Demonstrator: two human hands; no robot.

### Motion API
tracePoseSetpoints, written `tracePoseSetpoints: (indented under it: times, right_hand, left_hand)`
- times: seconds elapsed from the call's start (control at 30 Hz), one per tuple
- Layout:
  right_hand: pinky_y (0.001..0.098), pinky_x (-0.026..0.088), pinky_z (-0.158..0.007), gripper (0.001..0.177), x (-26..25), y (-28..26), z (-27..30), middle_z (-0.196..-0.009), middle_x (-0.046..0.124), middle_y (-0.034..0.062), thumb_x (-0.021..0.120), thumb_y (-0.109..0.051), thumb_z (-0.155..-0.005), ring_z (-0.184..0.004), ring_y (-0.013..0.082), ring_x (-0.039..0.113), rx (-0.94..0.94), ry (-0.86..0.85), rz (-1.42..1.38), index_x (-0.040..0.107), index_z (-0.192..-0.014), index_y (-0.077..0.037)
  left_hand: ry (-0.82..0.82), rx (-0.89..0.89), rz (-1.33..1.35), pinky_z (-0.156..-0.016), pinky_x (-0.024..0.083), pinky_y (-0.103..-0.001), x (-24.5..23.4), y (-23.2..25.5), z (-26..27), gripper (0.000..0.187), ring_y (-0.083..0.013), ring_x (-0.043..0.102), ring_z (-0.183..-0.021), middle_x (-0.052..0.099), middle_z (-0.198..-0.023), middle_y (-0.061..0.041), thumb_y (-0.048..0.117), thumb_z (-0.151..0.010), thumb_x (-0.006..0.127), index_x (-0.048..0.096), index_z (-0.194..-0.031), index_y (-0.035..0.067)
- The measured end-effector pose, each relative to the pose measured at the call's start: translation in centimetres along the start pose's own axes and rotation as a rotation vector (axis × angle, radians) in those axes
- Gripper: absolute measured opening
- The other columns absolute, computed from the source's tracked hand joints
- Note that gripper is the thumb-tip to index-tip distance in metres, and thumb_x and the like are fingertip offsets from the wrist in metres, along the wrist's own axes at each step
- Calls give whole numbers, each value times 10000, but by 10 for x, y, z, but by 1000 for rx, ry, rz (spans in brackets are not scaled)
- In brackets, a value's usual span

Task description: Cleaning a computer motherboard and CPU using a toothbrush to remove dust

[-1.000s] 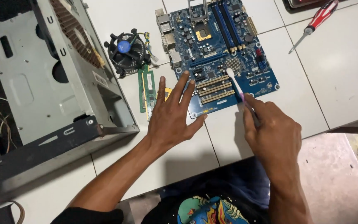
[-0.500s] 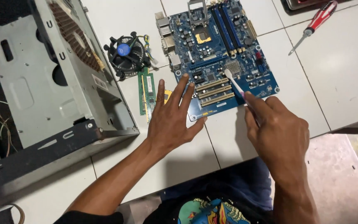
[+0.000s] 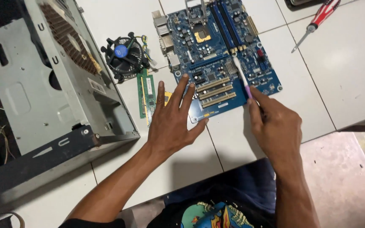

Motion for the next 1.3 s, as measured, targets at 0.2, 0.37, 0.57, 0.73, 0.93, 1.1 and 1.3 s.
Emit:
tracePoseSetpoints:
  times: [0.2, 0.37, 0.57, 0.73, 0.93, 1.1, 1.3]
  right_hand:
    - [383, 542, -574, 316, 6, -8, 8, -1158, 815, 78, 677, -178, -1071, -719, 235, 722, -80, -1, -42, 781, -1358, -93]
    - [344, 487, -556, 282, -2, 7, 3, -998, 808, 87, 720, -65, -1087, -624, 183, 607, -31, 110, -23, 807, -1355, -53]
    - [350, 504, -542, 283, 5, 16, -3, -951, 791, 78, 738, -105, -1088, -640, 200, 651, -117, 74, 65, 809, -1356, -52]
    - [259, 490, -381, 300, 10, -13, -23, -889, 788, 81, 768, -107, -1067, -492, 121, 555, -152, -45, -16, 772, -1366, -87]
    - [342, 507, -560, 257, 13, -7, -36, -1004, 822, 57, 772, -134, -1084, -667, 179, 677, -152, 62, 17, 841, -1330, -108]
    - [390, 505, -499, 296, 18, -55, -29, -1058, 824, 112, 702, -178, -1072, -701, 253, 732, -310, -68, -41, 784, -1342, -87]
    - [423, 510, -571, 340, 20, -46, -22, -1095, 814, 113, 656, -185, -1086, -770, 308, 736, -256, -82, -60, 741, -1412, -135]
  left_hand:
    - [9, 14, 18, -1307, 187, -659, -3, 2, -1, 824, -367, 409, -1553, 330, -1666, -261, 466, -985, 735, 443, -1534, -75]
    - [8, 15, 20, -1303, 188, -660, -2, 0, -1, 819, -378, 425, -1544, 334, -1664, -259, 465, -994, 736, 438, -1537, -71]
    - [5, 22, 11, -1302, 184, -642, -1, -1, 0, 826, -375, 455, -1522, 321, -1670, -270, 487, -1002, 704, 442, -1539, -85]
    - [-4, 3, 40, -1305, 144, -624, -2, -3, 0, 805, -357, 415, -1539, 330, -1662, -279, 491, -998, 664, 476, -1512, -99]
    - [-47, -16, -26, -1305, 101, -632, 1, -4, 0, 832, -300, 315, -1588, 289, -1692, -254, 544, -1008, 609, 455, -1540, -77]
    - [-77, -21, -18, -1316, 90, -614, 2, -3, -1, 854, -286, 300, -1596, 267, -1701, -243, 558, -1000, 603, 440, -1553, -73]
    - [-48, -10, -11, -1314, 109, -623, 0, 0, 0, 843, -286, 314, -1591, 296, -1689, -250, 529, -984, 649, 469, -1528, -90]
Point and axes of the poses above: each hand's wrist, its own z-axis away from the middle knuckle, its own x-axis out of the palm, y = z × x, the point moved 5 cm from there along -z, towards the middle knuckle
